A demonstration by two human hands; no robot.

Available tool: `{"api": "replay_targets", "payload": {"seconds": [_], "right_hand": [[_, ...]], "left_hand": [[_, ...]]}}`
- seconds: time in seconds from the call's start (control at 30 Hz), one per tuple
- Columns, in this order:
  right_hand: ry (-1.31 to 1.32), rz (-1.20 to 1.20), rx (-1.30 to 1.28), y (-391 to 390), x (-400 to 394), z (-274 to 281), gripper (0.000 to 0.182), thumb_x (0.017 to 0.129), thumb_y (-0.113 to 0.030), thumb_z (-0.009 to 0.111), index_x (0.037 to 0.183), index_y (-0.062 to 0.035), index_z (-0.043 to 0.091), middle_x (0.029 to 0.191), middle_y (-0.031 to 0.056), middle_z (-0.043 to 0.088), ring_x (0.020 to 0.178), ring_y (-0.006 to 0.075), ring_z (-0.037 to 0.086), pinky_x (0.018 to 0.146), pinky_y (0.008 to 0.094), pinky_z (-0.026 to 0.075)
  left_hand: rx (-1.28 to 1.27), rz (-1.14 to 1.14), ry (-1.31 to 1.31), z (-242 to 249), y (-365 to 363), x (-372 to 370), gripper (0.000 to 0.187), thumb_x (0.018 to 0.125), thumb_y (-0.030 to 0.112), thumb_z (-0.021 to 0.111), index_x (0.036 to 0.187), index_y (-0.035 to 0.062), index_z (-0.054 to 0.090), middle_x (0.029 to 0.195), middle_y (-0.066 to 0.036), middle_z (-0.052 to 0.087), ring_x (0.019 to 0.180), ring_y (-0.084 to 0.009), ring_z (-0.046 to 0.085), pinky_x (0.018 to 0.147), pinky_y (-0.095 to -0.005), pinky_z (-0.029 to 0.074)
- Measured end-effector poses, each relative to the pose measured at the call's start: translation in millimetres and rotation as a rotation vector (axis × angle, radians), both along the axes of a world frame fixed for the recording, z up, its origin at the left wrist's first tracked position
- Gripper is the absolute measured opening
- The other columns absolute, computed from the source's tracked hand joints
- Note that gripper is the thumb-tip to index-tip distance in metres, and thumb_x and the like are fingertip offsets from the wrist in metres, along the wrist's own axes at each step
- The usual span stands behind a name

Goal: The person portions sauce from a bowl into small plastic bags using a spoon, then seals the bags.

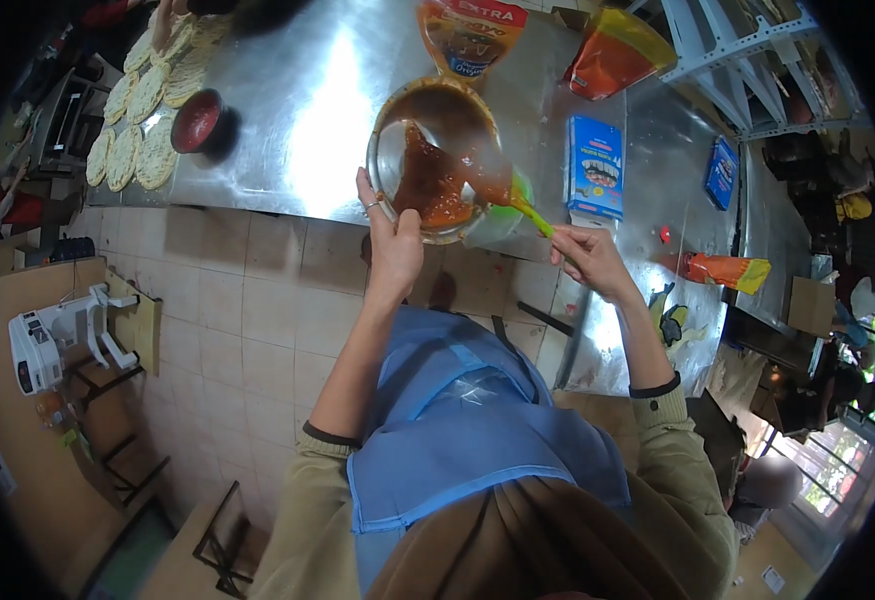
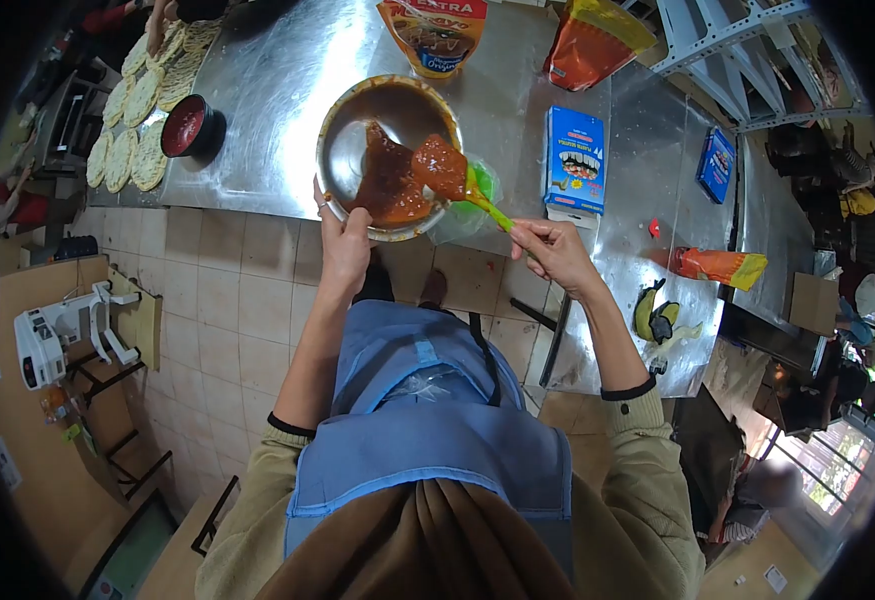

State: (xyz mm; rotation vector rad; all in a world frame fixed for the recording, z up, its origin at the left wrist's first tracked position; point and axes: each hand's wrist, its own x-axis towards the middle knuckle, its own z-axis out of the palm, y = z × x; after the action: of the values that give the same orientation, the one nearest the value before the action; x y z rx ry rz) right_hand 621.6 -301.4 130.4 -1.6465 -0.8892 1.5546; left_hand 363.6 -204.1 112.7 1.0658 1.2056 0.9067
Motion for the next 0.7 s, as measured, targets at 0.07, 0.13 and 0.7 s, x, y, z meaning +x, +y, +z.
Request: {"api": "replay_targets", "payload": {"seconds": [0.07,0.13,0.7], "right_hand": [[-0.017,-0.011,-0.007,-6,6,-1,0.029,0.092,-0.022,0.056,0.110,-0.0012,0.062,0.066,-0.0012,0.056,0.043,0.0011,0.039,0.036,0.0167,0.027],[-0.036,-0.033,-0.010,-11,10,-2,0.028,0.092,-0.022,0.056,0.110,-0.0011,0.062,0.067,-0.0010,0.056,0.043,0.0008,0.039,0.036,0.0162,0.027],[-1.110,0.033,0.576,-48,-12,-62,0.043,0.082,-0.001,0.060,0.122,-0.0144,0.057,0.089,0.0109,0.058,0.078,0.0258,0.057,0.068,0.0355,0.047]], "left_hand": [[0.008,0.022,0.007,-4,2,-4,0.077,0.079,0.003,0.038,0.143,0.0018,-0.007,0.143,-0.028,0.017,0.131,-0.0353,0.025,0.107,-0.0337,0.021],[0.019,0.043,-0.007,-10,5,-8,0.077,0.079,0.003,0.038,0.143,0.0017,-0.006,0.142,-0.028,0.018,0.130,-0.0353,0.027,0.106,-0.0333,0.022],[0.002,0.086,0.006,-23,6,-12,0.077,0.079,0.005,0.039,0.143,0.0018,-0.004,0.141,-0.027,0.021,0.128,-0.0344,0.029,0.105,-0.0343,0.025]]}}
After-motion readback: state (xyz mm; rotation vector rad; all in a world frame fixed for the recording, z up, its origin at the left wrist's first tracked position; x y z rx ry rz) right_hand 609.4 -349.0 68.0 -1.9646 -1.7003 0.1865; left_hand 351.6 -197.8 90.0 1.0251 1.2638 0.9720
